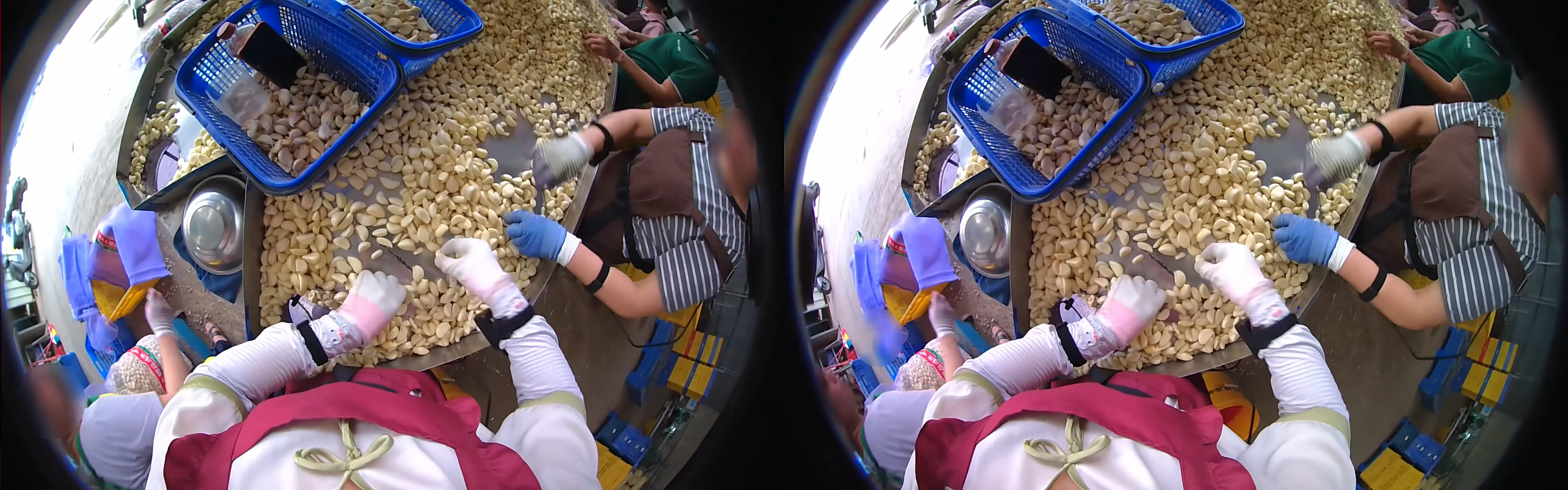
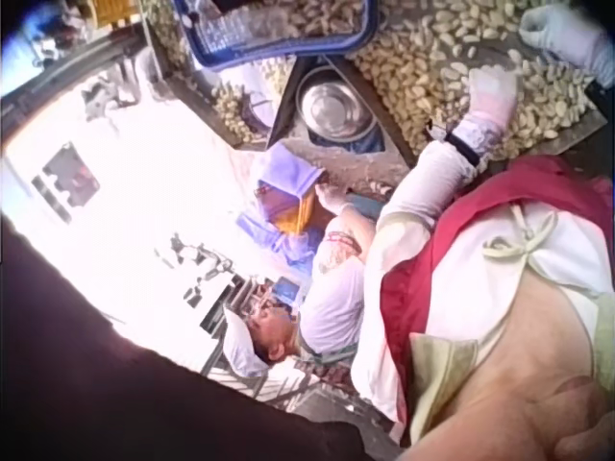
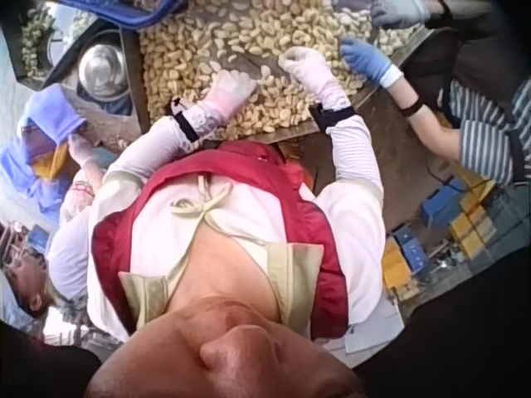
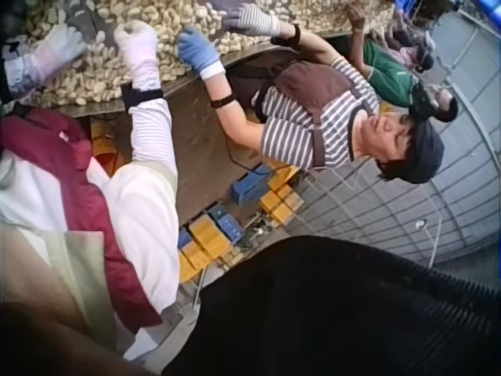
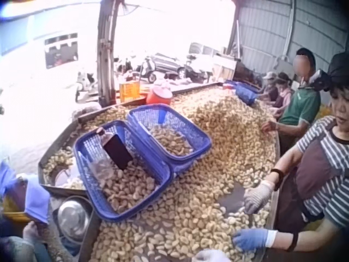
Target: The person sorts garlic cloves on a large metal table, picking them up and placing them into blue baskets. They work alongside other people who are also sorting garlic. The person wears gloves and an apron while performing the task.
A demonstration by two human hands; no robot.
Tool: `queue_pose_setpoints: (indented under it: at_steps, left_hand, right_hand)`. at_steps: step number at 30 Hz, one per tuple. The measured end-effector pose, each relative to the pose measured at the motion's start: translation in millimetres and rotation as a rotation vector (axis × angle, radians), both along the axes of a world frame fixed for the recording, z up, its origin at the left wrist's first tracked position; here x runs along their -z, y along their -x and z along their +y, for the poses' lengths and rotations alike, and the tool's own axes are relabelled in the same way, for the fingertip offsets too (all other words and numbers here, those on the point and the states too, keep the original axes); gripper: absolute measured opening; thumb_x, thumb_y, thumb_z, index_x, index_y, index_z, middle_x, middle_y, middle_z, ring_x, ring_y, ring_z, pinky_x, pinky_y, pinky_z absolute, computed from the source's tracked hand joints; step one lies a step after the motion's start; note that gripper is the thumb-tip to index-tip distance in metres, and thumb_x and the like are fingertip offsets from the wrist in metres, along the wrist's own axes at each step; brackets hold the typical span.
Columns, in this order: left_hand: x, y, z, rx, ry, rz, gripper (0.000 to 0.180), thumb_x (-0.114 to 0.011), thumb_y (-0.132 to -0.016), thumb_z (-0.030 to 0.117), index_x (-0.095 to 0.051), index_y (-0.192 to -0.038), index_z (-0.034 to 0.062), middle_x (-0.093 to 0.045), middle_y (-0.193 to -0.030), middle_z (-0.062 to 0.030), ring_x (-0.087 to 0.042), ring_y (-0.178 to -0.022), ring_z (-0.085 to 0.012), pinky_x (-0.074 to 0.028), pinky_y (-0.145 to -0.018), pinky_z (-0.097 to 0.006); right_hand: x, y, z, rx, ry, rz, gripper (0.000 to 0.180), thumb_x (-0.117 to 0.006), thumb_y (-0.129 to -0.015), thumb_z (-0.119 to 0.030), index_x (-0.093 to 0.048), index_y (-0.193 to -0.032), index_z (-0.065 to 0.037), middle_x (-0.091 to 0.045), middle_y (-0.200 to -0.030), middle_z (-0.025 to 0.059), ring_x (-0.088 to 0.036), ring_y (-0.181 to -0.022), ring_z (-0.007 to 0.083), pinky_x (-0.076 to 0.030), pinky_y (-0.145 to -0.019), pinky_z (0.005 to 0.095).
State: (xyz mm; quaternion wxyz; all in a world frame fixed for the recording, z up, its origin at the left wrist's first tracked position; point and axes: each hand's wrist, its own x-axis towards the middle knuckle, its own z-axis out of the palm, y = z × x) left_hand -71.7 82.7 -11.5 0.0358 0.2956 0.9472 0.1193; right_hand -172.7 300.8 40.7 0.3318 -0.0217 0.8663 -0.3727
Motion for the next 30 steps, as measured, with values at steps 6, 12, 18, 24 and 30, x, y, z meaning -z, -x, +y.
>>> queue_pose_setpoints:
  at_steps: [6,12,18,24,30]
  left_hand:
    - [7.7,-3.6,5.0,0.131,-0.021,-0.071,0.005,-0.064,-0.076,0.014,-0.066,-0.077,0.0096,-0.06,-0.078,-0.0064,-0.064,-0.074,-0.025,-0.048,-0.067,-0.04]
    - [0.4,2.3,6.0,0.205,-0.079,-0.082,0.005,-0.066,-0.074,0.013,-0.07,-0.074,0.0097,-0.063,-0.077,-0.0075,-0.066,-0.074,-0.0254,-0.049,-0.065,-0.039]
    - [-4.5,9.8,3.6,-0.014,-0.195,-0.255,0.007,-0.065,-0.08,0.018,-0.068,-0.079,0.0115,-0.063,-0.078,-0.0085,-0.066,-0.072,-0.0292,-0.053,-0.066,-0.045]
    - [-66.7,68.7,-13.1,-0.302,-0.576,-0.203,0.028,-0.063,-0.082,0.002,-0.067,-0.109,0.0093,-0.07,-0.09,-0.0108,-0.068,-0.084,-0.0325,-0.056,-0.074,-0.042]
    - [-45.2,65.5,-122.6,-0.666,-0.212,-0.048,0.037,-0.069,-0.083,0.011,-0.068,-0.119,0.0096,-0.067,-0.114,-0.0147,-0.063,-0.108,-0.0341,-0.052,-0.091,-0.044]
  right_hand:
    - [-25.5,5.5,10.1,0.169,0.218,-0.271,0.019,-0.068,-0.09,-0.019,-0.071,-0.087,-0.001,-0.068,-0.075,0.0047,-0.067,-0.073,0.0151,-0.054,-0.068,0.0317]
    - [11.0,-49.2,-5.8,-0.507,-0.817,0.39,0.018,-0.061,-0.087,-0.014,-0.076,-0.085,-0.006,-0.074,-0.083,0.0142,-0.074,-0.081,0.0284,-0.059,-0.071,0.0421]
    - [-1.0,-26.4,2.5,-0.101,-0.213,-0.073,0.02,-0.058,-0.094,-0.017,-0.073,-0.091,-0.005,-0.072,-0.08,0.0093,-0.071,-0.071,0.0193,-0.056,-0.058,0.0318]
    - [1.2,13.1,-44.7,0.631,0.86,-0.75,0.017,-0.056,-0.099,-0.019,-0.06,-0.104,-0.003,-0.062,-0.085,0.0026,-0.061,-0.07,0.0119,-0.053,-0.059,0.0253]
    - [-108.7,150.6,-111.8,0.484,1.439,-0.257,0.034,-0.058,-0.101,-0.028,-0.056,-0.12,0.0,-0.066,-0.111,0.0181,-0.066,-0.106,0.0322,-0.059,-0.09,0.04]
